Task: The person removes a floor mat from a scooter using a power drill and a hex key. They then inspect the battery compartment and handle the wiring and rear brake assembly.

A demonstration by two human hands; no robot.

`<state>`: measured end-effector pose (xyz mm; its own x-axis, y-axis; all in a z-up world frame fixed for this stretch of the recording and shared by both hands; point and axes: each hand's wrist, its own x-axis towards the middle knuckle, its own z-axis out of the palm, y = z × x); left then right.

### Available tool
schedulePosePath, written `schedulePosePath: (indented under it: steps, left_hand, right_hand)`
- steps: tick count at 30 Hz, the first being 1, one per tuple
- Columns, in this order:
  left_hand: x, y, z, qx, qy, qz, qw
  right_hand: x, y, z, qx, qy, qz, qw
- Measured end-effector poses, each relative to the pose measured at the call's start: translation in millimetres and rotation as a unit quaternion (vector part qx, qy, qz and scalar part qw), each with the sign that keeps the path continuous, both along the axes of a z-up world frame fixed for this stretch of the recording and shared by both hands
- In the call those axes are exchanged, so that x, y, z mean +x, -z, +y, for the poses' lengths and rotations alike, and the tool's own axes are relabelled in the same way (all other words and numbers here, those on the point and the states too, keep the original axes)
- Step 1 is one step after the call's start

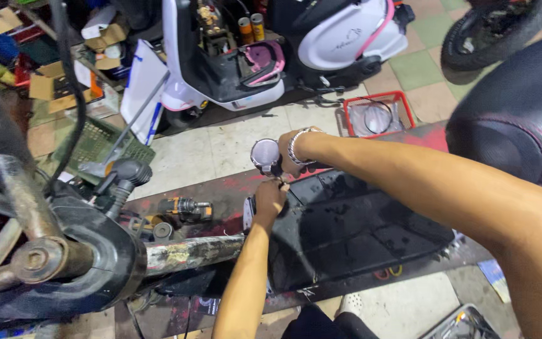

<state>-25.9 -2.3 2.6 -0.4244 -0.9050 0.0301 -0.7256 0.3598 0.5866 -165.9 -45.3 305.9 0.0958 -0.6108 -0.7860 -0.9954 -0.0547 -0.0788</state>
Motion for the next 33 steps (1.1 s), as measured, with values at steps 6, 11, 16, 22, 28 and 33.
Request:
schedulePosePath:
  steps: [6, 11, 16, 22, 28, 33]
  left_hand:
    - [-4.2, 2.5, 0.0, 0.023, -0.028, -0.074, 0.997]
    - [6.9, -74.5, 37.3, -0.044, -0.059, 0.14, 0.987]
    - [31.8, -123.9, 151.2, 0.091, 0.003, 0.219, 0.971]
    - [40.6, 19.9, 364.7, 0.561, -0.052, 0.287, 0.775]
    - [33.6, 206.3, 430.4, 0.531, -0.287, 0.225, 0.765]
    - [22.9, 271.5, 391.4, 0.366, -0.305, 0.096, 0.874]
  right_hand:
    - [-3.0, -9.7, 32.4, -0.039, 0.087, -0.04, 0.995]
    - [-38.2, -19.1, 106.8, -0.19, 0.138, -0.156, 0.959]
    - [-100.9, -21.6, 257.8, -0.076, 0.343, -0.324, 0.878]
    - [-148.4, 110.1, 455.5, 0.039, 0.285, -0.272, 0.919]
    - [-102.5, 267.0, 555.2, 0.019, 0.338, -0.09, 0.937]
    - [-75.0, 315.0, 589.1, -0.1, 0.435, -0.166, 0.879]
